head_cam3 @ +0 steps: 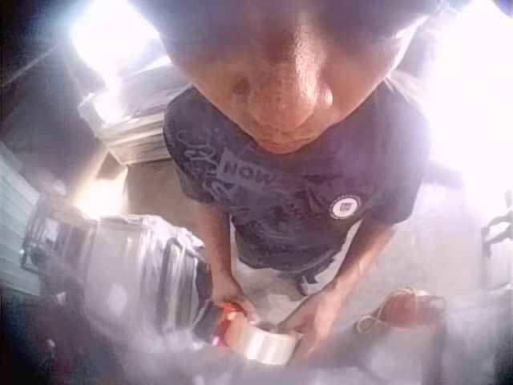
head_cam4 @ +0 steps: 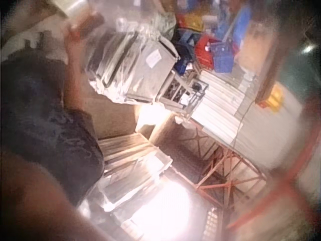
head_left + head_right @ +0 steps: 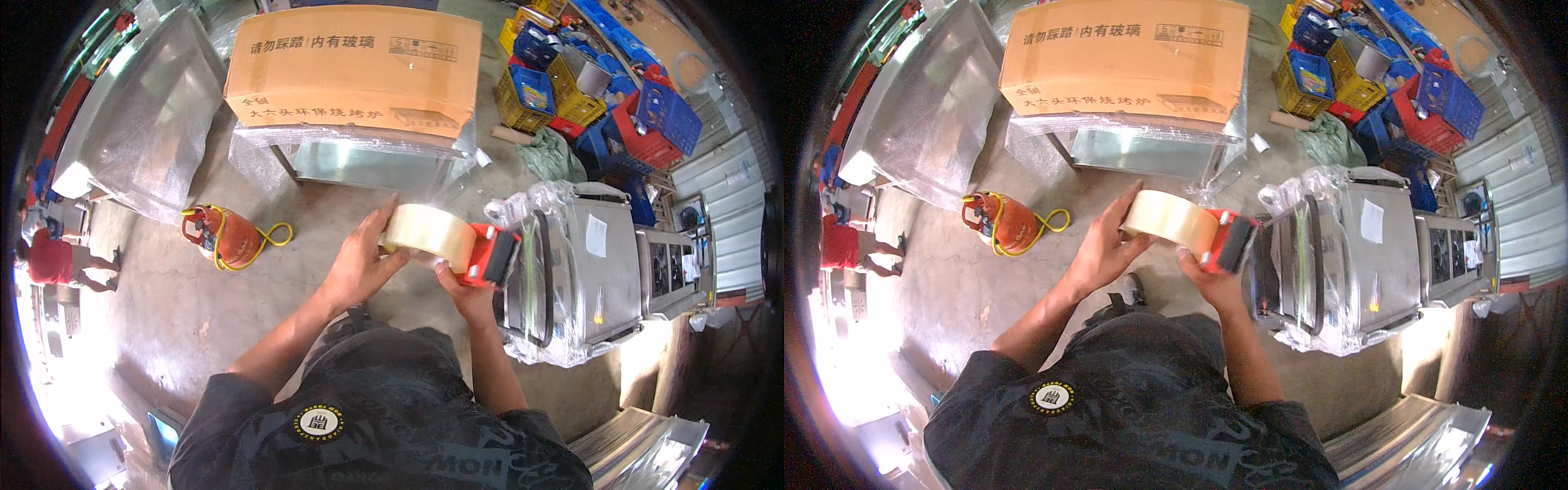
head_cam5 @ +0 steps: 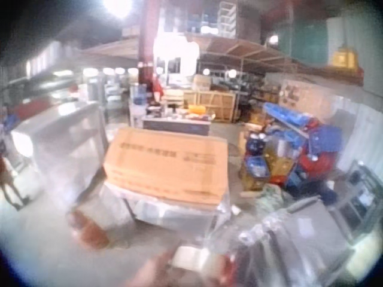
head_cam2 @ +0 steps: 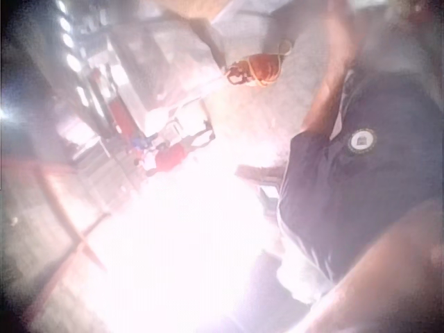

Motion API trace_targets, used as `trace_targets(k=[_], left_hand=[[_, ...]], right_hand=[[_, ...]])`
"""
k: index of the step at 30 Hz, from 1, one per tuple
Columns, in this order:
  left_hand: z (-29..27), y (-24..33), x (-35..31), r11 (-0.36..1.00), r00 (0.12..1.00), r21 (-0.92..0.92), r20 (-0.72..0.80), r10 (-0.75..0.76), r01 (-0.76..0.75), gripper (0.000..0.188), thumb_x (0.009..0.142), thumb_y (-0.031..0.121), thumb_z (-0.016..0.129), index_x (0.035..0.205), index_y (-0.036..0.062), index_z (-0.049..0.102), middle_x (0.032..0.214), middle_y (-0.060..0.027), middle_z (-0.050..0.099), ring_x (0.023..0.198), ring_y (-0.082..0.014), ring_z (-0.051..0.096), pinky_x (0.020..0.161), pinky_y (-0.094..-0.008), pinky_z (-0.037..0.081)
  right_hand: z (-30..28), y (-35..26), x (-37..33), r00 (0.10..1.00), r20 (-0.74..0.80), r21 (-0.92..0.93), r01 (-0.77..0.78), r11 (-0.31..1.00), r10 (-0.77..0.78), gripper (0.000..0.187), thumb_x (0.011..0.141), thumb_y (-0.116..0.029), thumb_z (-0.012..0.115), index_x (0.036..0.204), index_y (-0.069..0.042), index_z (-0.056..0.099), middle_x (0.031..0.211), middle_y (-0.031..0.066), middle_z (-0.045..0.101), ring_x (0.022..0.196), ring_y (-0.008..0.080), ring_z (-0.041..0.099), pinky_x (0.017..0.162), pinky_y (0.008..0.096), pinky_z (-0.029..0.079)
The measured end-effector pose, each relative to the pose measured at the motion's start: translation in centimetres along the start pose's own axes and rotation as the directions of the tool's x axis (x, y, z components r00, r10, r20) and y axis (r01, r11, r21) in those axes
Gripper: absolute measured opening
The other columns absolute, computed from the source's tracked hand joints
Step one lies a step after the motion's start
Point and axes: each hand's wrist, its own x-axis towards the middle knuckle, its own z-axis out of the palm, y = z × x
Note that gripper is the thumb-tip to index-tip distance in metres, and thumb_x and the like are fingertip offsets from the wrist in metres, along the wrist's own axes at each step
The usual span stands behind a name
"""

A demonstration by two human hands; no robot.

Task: The person places a cardboard box on a metal table, seals it with clear packing tape using a handheld dispenser, then wraps the box in bubble wrap and secures it with additional tape. The person rotates the package to cover all sides and edges.

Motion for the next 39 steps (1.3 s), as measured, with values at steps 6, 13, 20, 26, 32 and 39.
trace_targets(k=[6, 13, 20, 26, 32, 39], left_hand=[[-4.6, -1.1, 7.4, 0.997, 0.999, -0.078, 0.021, 0.026, -0.024, 0.079, 0.088, 0.015, 0.073, 0.155, -0.0042, 0.035, 0.145, -0.0279, 0.054, 0.129, -0.0394, 0.059, 0.102, -0.045, 0.054], [-4.0, -0.6, 17.6, 0.883, 0.963, 0.403, -0.02, 0.269, -0.239, 0.083, 0.085, 0.008, 0.073, 0.158, -0.0009, 0.034, 0.154, -0.0272, 0.045, 0.141, -0.0447, 0.047, 0.114, -0.0501, 0.043], [-5.0, 0.4, 28.9, 0.956, 0.947, 0.221, -0.21, 0.242, -0.195, 0.046, 0.093, 0.005, 0.067, 0.138, -0.0001, 0.059, 0.135, -0.0221, 0.058, 0.123, -0.0387, 0.059, 0.106, -0.0428, 0.049], [-5.6, 0.4, 35.7, 0.993, 0.922, 0.024, -0.37, 0.116, -0.115, 0.041, 0.092, 0.012, 0.076, 0.131, 0.0014, 0.067, 0.119, -0.0169, 0.065, 0.109, -0.0254, 0.066, 0.086, -0.0346, 0.058], [-6.8, 0.0, 39.9, 0.986, 0.926, 0.009, -0.343, 0.157, -0.164, 0.031, 0.091, 0.014, 0.078, 0.12, 0.0012, 0.073, 0.108, -0.0138, 0.069, 0.099, -0.0218, 0.068, 0.084, -0.0338, 0.058], [-9.3, -0.6, 43.4, 0.849, 0.975, -0.521, -0.22, -0.037, -0.086, 0.025, 0.092, 0.01, 0.079, 0.112, -0.0024, 0.071, 0.104, -0.0077, 0.073, 0.096, -0.0128, 0.066, 0.082, -0.0276, 0.056]], right_hand=[[2.4, 1.8, 11.5, 0.838, 0.002, -0.185, 0.536, 0.824, -0.545, 0.075, 0.073, -0.016, 0.092, 0.133, -0.01, 0.047, 0.13, 0.0141, 0.059, 0.124, 0.0322, 0.059, 0.112, 0.0513, 0.042], [0.9, 6.6, 23.6, 0.843, -0.026, -0.282, 0.51, 0.813, -0.538, 0.07, 0.076, -0.018, 0.09, 0.131, -0.01, 0.048, 0.127, 0.0139, 0.062, 0.123, 0.0328, 0.059, 0.114, 0.0535, 0.04], [-0.2, 7.8, 35.9, 0.763, -0.03, -0.247, 0.621, 0.744, -0.646, 0.068, 0.075, -0.016, 0.09, 0.131, -0.012, 0.05, 0.129, 0.0154, 0.062, 0.123, 0.0358, 0.06, 0.116, 0.0572, 0.038], [-1.1, 7.5, 42.3, 0.675, -0.04, -0.308, 0.693, 0.652, -0.737, 0.07, 0.072, -0.018, 0.092, 0.13, -0.015, 0.053, 0.132, 0.0153, 0.063, 0.125, 0.0387, 0.059, 0.116, 0.0636, 0.037], [-0.6, 6.7, 45.3, 0.574, -0.081, -0.548, 0.657, 0.517, -0.815, 0.072, 0.072, -0.019, 0.093, 0.13, -0.015, 0.05, 0.131, 0.0164, 0.063, 0.123, 0.0396, 0.061, 0.114, 0.0635, 0.04], [0.0, 3.9, 48.7, 0.44, 0.009, -0.664, 0.674, 0.324, -0.898, 0.062, 0.081, -0.013, 0.086, 0.129, -0.016, 0.047, 0.133, 0.0167, 0.061, 0.124, 0.039, 0.059, 0.117, 0.0622, 0.038]])
